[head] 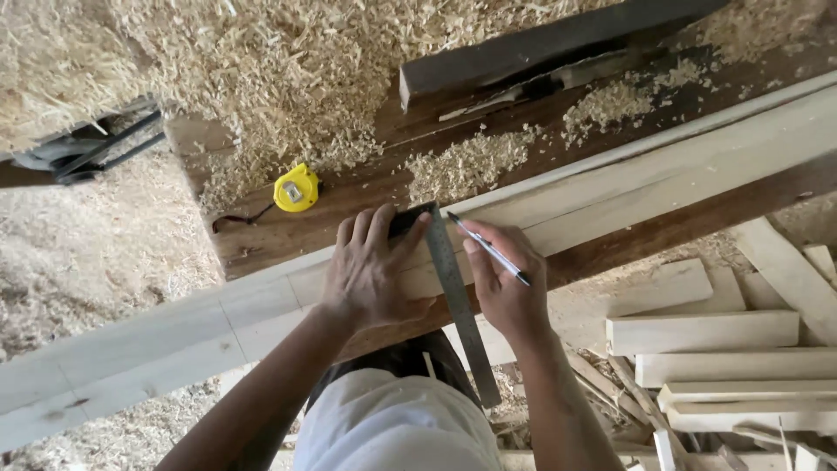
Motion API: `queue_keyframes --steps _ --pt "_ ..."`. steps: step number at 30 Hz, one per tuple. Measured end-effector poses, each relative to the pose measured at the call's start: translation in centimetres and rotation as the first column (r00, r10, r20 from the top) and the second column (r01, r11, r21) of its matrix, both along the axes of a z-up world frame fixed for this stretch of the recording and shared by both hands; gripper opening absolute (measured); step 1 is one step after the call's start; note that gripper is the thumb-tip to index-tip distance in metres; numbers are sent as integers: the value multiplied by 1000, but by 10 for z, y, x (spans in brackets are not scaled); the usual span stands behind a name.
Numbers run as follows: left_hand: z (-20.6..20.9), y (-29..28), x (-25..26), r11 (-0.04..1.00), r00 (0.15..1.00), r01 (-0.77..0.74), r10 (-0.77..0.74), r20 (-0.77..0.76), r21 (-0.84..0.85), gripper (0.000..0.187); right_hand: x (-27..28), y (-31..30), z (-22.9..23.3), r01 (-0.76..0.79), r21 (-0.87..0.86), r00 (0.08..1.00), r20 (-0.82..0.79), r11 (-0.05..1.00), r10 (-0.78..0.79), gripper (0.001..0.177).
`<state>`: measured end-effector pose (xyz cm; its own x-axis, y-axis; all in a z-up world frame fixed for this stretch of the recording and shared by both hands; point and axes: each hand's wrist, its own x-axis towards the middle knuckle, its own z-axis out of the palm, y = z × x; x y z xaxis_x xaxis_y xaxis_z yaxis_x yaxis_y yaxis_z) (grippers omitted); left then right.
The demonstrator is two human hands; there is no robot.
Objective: Marking measurement lines on wooden planks using a square and a pen in a woodworking area.
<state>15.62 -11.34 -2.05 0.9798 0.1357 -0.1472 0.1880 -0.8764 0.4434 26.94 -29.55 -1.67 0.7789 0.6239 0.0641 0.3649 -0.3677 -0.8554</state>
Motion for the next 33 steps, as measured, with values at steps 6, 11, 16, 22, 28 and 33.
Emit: queue_keyframes --steps 6,11,16,22,28,33 --pt "1 0 2 1000 1000 -13 13 0 -27 113 -2 3 -4 -13 -30 1000 16 999 14 16" --pt "-3 1 3 1000 999 -11 11 -38 -15 114 -14 -14 14 -35 -83 999 20 996 37 13" --pt "-3 -1 -4 999 1000 -6 7 7 -38 111 -27 -18 32 21 -158 994 -102 987 -38 15" --pt "-5 -1 -5 999 1000 -27 27 -1 -44 112 -27 -19 30 20 -90 996 -89 996 -28 16" --pt "1 -9 9 1000 996 -21 20 -86 -13 116 2 -52 17 89 73 974 -217 993 -72 20" --pt "-8 -41 61 997 998 -14 10 -62 -72 124 50 -81 4 173 1 967 -191 985 -170 24"
